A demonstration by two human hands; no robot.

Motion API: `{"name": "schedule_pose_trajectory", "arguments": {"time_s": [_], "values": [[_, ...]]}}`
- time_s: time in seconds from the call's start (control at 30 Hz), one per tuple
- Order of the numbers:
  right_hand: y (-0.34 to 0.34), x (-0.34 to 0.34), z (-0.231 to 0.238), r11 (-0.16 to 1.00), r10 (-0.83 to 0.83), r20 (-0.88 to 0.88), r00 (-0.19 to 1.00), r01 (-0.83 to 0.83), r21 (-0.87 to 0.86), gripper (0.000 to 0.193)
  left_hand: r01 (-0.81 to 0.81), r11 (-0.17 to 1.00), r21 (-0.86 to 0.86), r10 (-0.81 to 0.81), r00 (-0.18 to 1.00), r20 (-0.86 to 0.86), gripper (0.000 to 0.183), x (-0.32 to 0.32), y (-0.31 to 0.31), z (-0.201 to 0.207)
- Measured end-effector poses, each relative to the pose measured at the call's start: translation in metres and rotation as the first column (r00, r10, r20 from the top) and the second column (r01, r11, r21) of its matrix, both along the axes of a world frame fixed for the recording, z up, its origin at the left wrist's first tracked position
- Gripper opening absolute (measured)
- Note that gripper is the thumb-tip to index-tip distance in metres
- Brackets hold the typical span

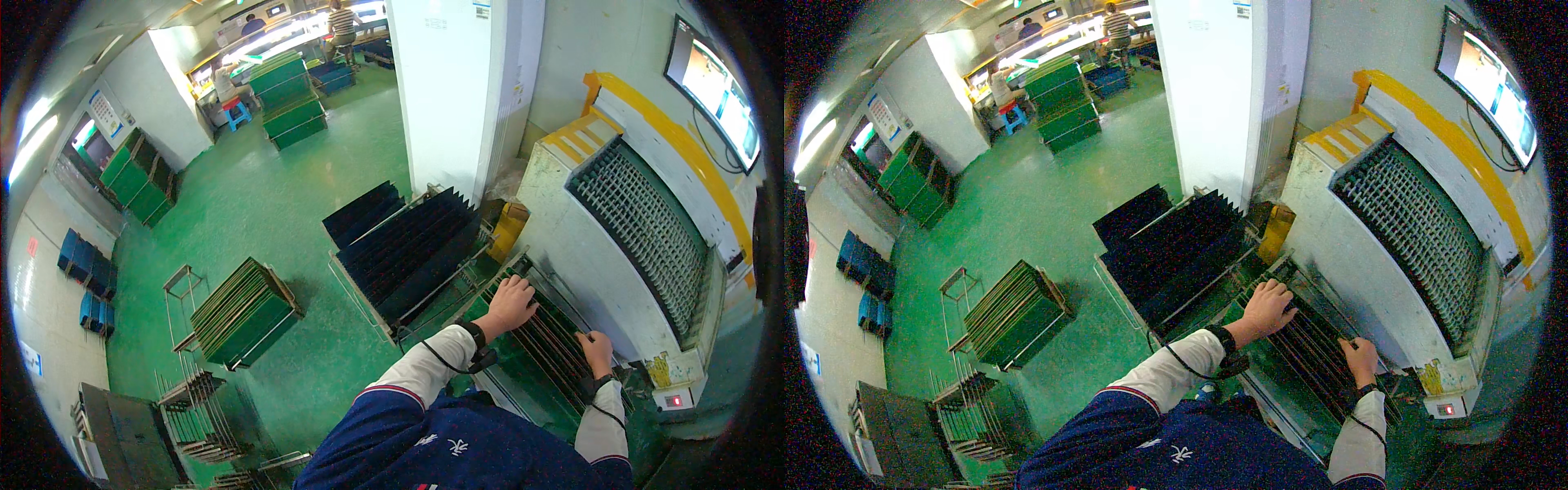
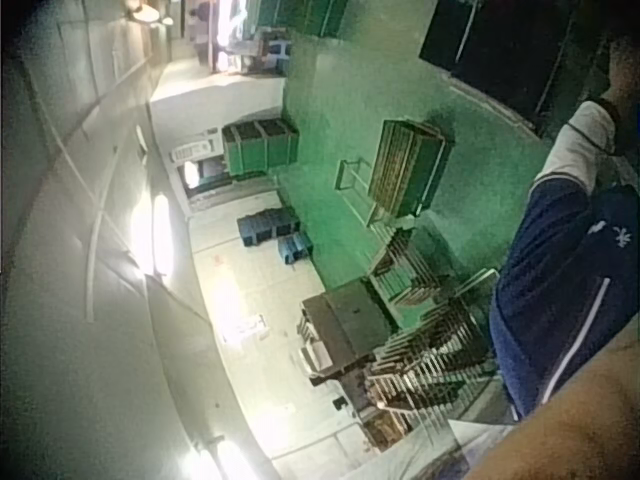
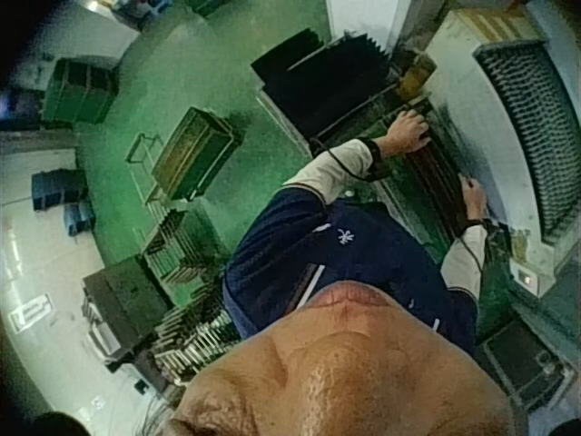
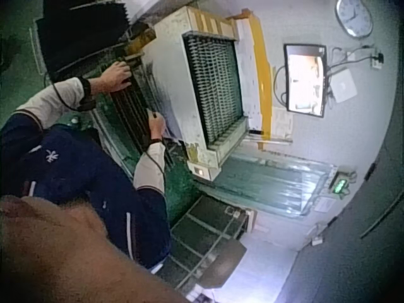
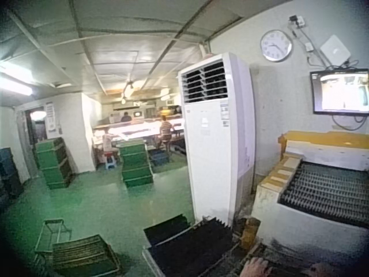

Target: Move green panels/plates from a drying rack into a processing machine one by one.

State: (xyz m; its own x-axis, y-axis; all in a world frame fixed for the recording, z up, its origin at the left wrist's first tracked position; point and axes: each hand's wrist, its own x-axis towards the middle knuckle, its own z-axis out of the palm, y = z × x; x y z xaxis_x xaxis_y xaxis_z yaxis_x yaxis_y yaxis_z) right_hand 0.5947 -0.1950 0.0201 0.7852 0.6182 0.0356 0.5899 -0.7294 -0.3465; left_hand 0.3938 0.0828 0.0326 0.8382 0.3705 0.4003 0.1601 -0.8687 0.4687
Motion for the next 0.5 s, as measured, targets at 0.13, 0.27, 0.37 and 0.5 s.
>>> {"name": "schedule_pose_trajectory", "arguments": {"time_s": [0.13, 0.27, 0.37, 0.5], "values": [[0.0000, 0.0018, -0.0008, 1.000, 0.010, 0.002, 1.000, -0.010, -0.005, 0.053, -0.003, 1.000, -0.001, 0.003, 1.000, -0.016, 0.032, 0.0008, 0.0001, -0.0018], [-0.0033, 0.0057, -0.0074, 1.000, 0.007, 0.007, 1.000, -0.007, 0.003, 0.053, -0.009, 1.000, 0.014, 0.010, 1.000, -0.009, 0.033, 0.0016, -0.0009, -0.0016], [-0.0030, 0.0071, -0.0096, 1.000, 0.006, 0.002, 1.000, -0.006, 0.008, 0.053, -0.009, 1.000, 0.016, 0.009, 1.000, -0.004, 0.033, 0.0009, -0.0001, -0.0011], [-0.0023, 0.0064, -0.0073, 1.000, 0.003, 0.009, 1.000, -0.003, 0.024, 0.052, -0.013, 1.000, 0.013, 0.013, 1.000, -0.010, 0.033, 0.0014, -0.0006, 0.0003]]}}
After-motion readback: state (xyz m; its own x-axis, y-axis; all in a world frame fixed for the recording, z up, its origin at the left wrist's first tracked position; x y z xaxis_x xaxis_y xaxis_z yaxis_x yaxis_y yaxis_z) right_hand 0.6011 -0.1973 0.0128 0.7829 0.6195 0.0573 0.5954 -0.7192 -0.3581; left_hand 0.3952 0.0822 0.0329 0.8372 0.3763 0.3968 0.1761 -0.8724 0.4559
